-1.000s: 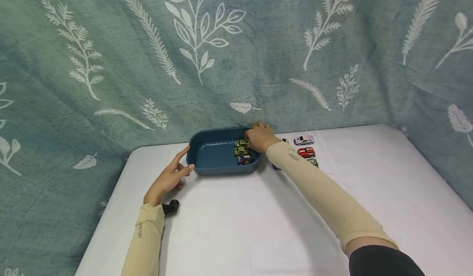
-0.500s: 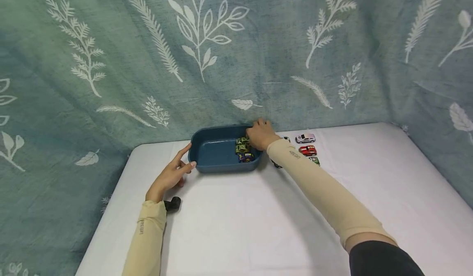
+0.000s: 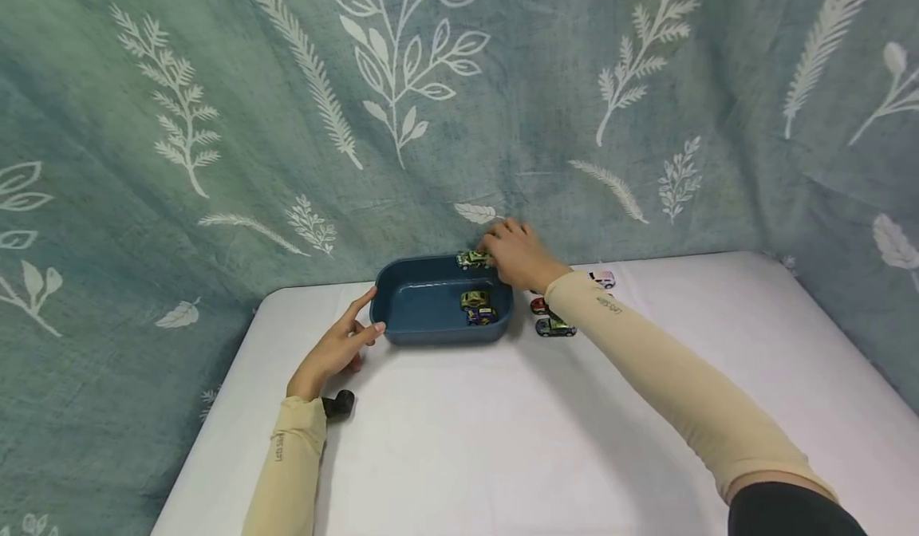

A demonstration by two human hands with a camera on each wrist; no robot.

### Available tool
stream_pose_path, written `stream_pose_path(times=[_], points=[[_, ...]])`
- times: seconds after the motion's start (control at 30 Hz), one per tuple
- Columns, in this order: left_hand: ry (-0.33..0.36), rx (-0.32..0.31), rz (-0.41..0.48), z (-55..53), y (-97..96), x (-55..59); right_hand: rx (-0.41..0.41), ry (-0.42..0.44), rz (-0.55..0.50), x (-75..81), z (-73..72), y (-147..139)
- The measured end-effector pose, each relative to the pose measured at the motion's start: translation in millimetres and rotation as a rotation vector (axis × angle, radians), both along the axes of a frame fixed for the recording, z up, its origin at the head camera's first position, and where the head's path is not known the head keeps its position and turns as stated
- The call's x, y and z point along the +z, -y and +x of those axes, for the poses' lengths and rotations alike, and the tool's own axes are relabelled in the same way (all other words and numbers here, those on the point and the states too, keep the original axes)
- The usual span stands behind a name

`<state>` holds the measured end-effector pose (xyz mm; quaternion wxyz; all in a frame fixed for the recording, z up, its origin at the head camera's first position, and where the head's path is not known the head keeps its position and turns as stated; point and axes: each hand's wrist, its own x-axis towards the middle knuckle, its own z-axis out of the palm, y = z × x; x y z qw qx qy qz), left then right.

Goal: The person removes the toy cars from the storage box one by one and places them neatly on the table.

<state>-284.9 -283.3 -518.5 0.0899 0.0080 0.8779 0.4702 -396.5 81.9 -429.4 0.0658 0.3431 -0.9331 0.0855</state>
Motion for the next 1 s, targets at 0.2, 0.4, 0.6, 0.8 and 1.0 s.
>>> stream_pose_path(times=[0.2, 0.4, 0.6, 0.8, 1.0], points=[[-0.016, -0.013, 0.000, -2.0, 1.9, 1.6, -0.004, -0.014, -0.026, 31.2, 4.6, -35.4], [-0.004, -0.025, -0.011, -3.0, 2.2, 1.6, -0.088, -0.060, 0.064, 47.0, 6.4, -88.4], [0.013, -0.022, -0.017, -4.7, 1.2, -0.5, -0.178, -0.089, 0.129, 47.9, 10.7, -149.4], [0.009, -0.025, -0.006, -4.8, 0.4, 3.1, -0.259, -0.063, 0.146, 29.9, 12.0, -205.5], [0.024, -0.018, -0.023, -2.9, -2.4, 3.3, -0.313, -0.017, 0.171, -1.1, 10.4, -235.5]])
